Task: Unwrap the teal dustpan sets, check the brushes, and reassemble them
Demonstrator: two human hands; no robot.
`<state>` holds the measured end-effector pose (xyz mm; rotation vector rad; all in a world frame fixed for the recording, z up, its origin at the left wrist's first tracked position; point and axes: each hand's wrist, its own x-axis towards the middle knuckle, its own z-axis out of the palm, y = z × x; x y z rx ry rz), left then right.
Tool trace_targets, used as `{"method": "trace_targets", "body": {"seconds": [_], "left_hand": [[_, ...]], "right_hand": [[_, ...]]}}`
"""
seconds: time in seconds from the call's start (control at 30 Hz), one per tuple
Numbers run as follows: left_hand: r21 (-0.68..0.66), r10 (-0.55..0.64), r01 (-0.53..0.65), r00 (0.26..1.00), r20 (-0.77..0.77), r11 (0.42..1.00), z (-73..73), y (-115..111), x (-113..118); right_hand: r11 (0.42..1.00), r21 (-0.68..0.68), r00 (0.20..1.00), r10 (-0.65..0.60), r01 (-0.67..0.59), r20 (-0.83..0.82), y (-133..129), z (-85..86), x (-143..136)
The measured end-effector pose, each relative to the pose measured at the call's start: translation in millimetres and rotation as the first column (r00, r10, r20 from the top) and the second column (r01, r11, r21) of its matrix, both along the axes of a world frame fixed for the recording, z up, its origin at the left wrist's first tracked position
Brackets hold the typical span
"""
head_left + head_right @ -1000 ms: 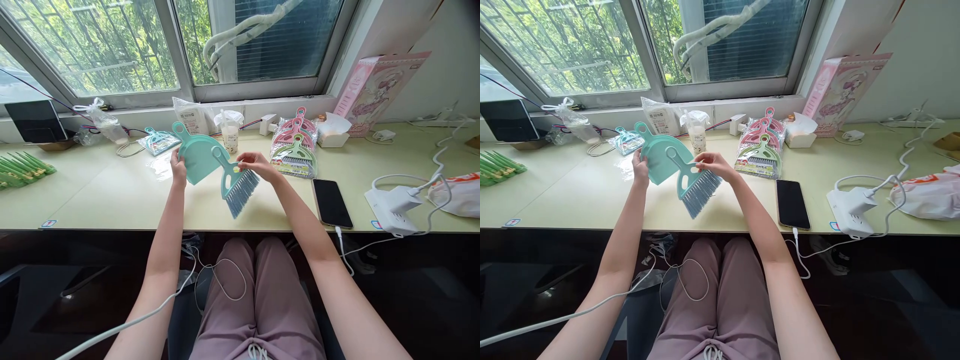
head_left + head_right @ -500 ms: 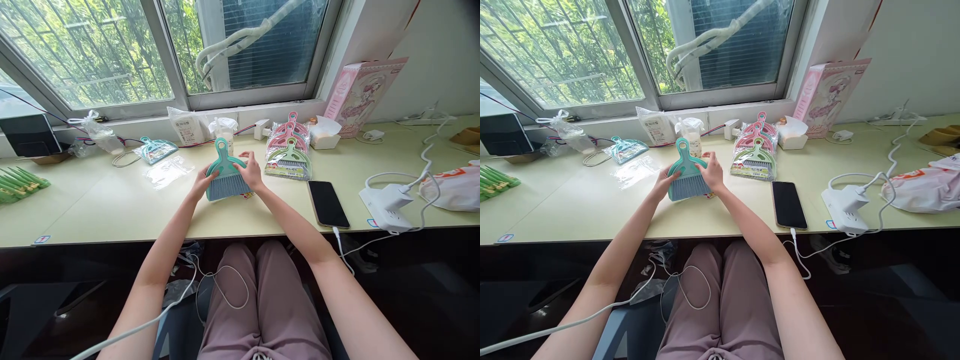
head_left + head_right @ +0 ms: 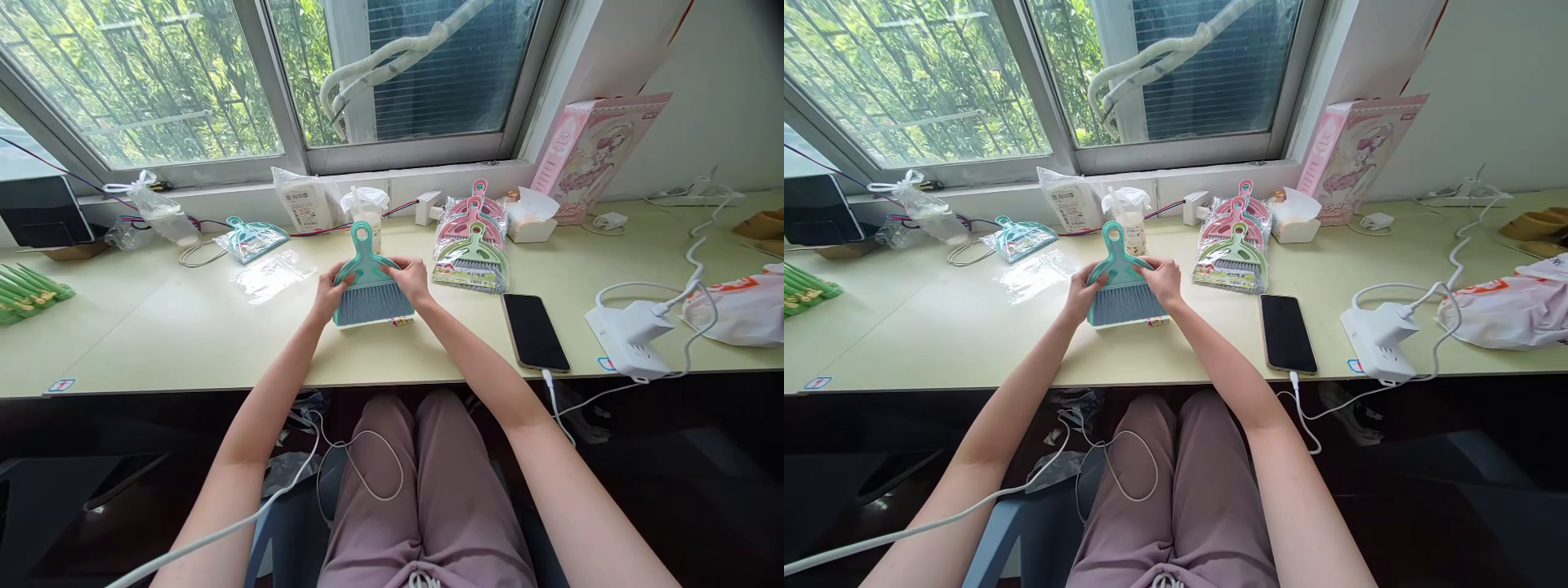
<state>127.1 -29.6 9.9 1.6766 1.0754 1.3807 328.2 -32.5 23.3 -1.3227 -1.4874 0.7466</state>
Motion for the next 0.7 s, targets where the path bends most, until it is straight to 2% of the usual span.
{"method": "trace_targets", "body": {"seconds": [0.1, 0.17, 0.27, 0.33, 0.4, 0.47, 0.57, 0.7], "left_hand": [[-0.030, 0.025, -0.023, 0.998, 0.063, 0.999, -1.6, 5, -4], [-0.046, 0.092, -0.085, 0.980, 0.179, 0.995, -2.9, 12, -11], [-0.120, 0.200, -0.166, 0.900, 0.386, 0.979, -5.1, 26, -26], [-0.210, 0.242, -0.160, 0.855, 0.458, 0.964, -7.4, 35, -36], [-0.306, 0.276, -0.141, 0.841, 0.465, 0.942, -11.0, 40, -44], [-0.368, 0.298, -0.130, 0.844, 0.447, 0.921, -15.7, 43, -48], [-0.375, 0.298, -0.131, 0.851, 0.432, 0.918, -23.0, 44, -48], [-0.363, 0.293, -0.135, 0.855, 0.427, 0.922, -28.0, 46, -46]], "right_hand": [[0.984, -0.019, 0.984, 0.176, -0.176, -0.003, 4, 5.4, 12], [0.964, -0.062, 0.964, 0.260, -0.257, 0.053, 8, 6.3, 22], [0.977, -0.134, 0.930, 0.200, -0.166, 0.309, 12, 0.3, 32], [0.982, -0.170, 0.826, 0.164, -0.084, 0.540, 12, -6.8, 31], [0.975, -0.211, 0.707, 0.197, -0.069, 0.679, 10, -12.5, 25], [0.955, -0.254, 0.658, 0.292, -0.156, 0.694, 8, -14.3, 17], [0.916, -0.261, 0.642, 0.400, -0.306, 0.654, 4, -10.1, 9], [0.873, -0.330, 0.621, 0.487, -0.358, 0.614, 0, -4.4, 7]]}}
